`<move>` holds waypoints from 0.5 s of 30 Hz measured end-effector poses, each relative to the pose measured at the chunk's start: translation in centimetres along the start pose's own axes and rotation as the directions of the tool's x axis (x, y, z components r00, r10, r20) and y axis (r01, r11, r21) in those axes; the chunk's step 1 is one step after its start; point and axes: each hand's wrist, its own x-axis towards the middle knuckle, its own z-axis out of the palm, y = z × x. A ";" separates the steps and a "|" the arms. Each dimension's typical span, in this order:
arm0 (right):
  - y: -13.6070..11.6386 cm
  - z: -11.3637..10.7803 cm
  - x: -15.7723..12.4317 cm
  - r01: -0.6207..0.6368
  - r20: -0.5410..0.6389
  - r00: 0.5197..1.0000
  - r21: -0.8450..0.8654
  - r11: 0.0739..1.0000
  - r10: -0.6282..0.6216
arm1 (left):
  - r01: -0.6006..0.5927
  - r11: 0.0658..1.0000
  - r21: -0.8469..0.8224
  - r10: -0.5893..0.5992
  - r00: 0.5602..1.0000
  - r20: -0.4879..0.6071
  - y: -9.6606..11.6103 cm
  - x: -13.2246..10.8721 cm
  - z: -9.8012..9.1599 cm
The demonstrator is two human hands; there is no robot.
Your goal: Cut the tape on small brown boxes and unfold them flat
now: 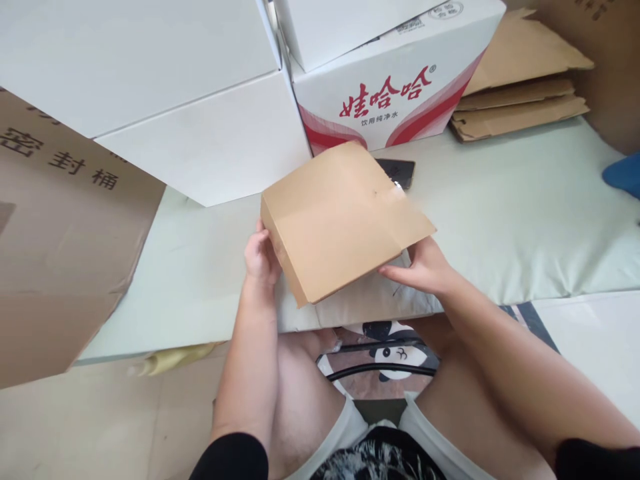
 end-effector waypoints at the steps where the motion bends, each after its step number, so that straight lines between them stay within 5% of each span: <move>1: 0.0 0.0 0.0 -0.017 0.009 1.000 0.019 1.000 0.016 | -0.036 0.999 0.021 0.036 0.999 -0.027 0.0 0.2 -0.4; 8: 0.6 -0.1 0.3 -0.064 -0.073 0.994 0.170 0.983 0.077 | -0.109 0.987 0.114 0.106 0.994 0.030 0.3 0.8 -1.6; 15: 0.6 -0.1 0.9 -0.034 -0.129 0.989 0.250 0.968 0.068 | -0.015 0.987 0.162 -0.005 0.993 0.122 0.6 0.5 -1.2</move>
